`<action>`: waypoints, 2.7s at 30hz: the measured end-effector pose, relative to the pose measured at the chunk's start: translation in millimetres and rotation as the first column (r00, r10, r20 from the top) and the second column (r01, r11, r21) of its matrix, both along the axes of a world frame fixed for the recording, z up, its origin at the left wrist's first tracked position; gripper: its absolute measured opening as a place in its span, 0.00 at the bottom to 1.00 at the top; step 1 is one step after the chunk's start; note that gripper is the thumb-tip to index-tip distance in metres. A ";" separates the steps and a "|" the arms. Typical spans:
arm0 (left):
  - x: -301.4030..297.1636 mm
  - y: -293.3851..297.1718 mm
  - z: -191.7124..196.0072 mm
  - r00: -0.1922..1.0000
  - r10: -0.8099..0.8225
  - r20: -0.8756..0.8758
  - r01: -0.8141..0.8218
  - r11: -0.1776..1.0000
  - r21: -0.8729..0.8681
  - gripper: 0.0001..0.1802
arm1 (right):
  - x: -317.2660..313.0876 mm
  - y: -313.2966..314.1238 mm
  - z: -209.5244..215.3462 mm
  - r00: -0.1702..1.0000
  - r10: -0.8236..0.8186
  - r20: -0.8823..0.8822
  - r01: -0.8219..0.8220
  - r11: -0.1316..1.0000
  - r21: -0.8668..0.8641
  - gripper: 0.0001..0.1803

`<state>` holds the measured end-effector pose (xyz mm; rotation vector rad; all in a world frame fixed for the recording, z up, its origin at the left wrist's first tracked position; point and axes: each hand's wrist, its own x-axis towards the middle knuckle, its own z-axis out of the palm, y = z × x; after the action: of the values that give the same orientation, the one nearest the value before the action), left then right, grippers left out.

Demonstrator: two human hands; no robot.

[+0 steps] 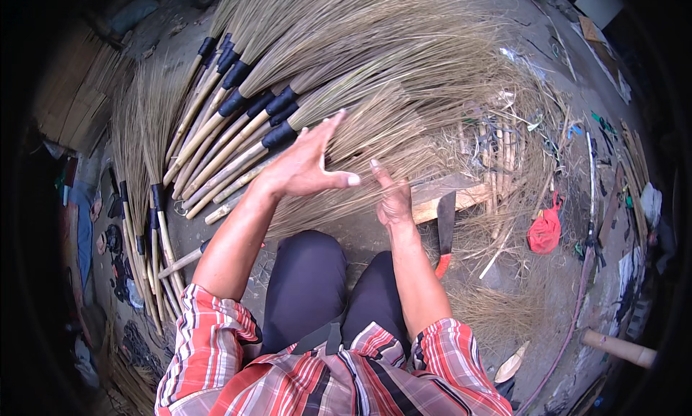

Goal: The person sits on the floor and repeatedly trims the bristles of handmade brooms using a machete. They pick up each broom, place it on a wooden block, cut the bristles to an even length, and set the finished broom aside. The process is repeated for multiple brooms.

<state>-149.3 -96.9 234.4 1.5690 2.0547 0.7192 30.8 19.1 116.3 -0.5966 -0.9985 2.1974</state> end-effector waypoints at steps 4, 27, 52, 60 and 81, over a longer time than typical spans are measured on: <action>-64.0 -155.5 3.3 0.886 0.405 0.224 -0.432 0.898 0.086 0.79 | -27.3 -2.2 23.4 1.000 -0.024 -0.002 0.024 0.993 -0.119 0.22; -169.2 -494.5 98.1 0.146 0.843 -0.518 -0.959 0.249 0.135 0.32 | 132.0 88.1 -1.9 0.732 -0.365 0.576 0.188 0.920 0.344 0.59; -68.6 -166.6 -247.3 0.894 0.399 -0.203 -0.444 0.731 -0.519 0.24 | 478.3 -156.5 -61.4 0.048 -0.223 0.974 0.093 0.971 0.218 0.31; -79.6 -245.6 -67.9 0.597 0.579 -0.555 -0.491 0.811 0.318 0.22 | 192.8 -40.2 -12.9 0.692 -0.109 0.713 -0.208 0.916 0.342 0.35; 73.4 111.4 119.2 0.960 -0.166 0.225 0.141 0.982 0.126 0.70 | -13.8 -82.1 93.6 0.970 -0.212 -0.118 0.230 0.958 0.170 0.37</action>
<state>-75.9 14.6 353.7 1.5976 1.7291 0.9236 17.0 -63.0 209.9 -0.4855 -1.0158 1.8965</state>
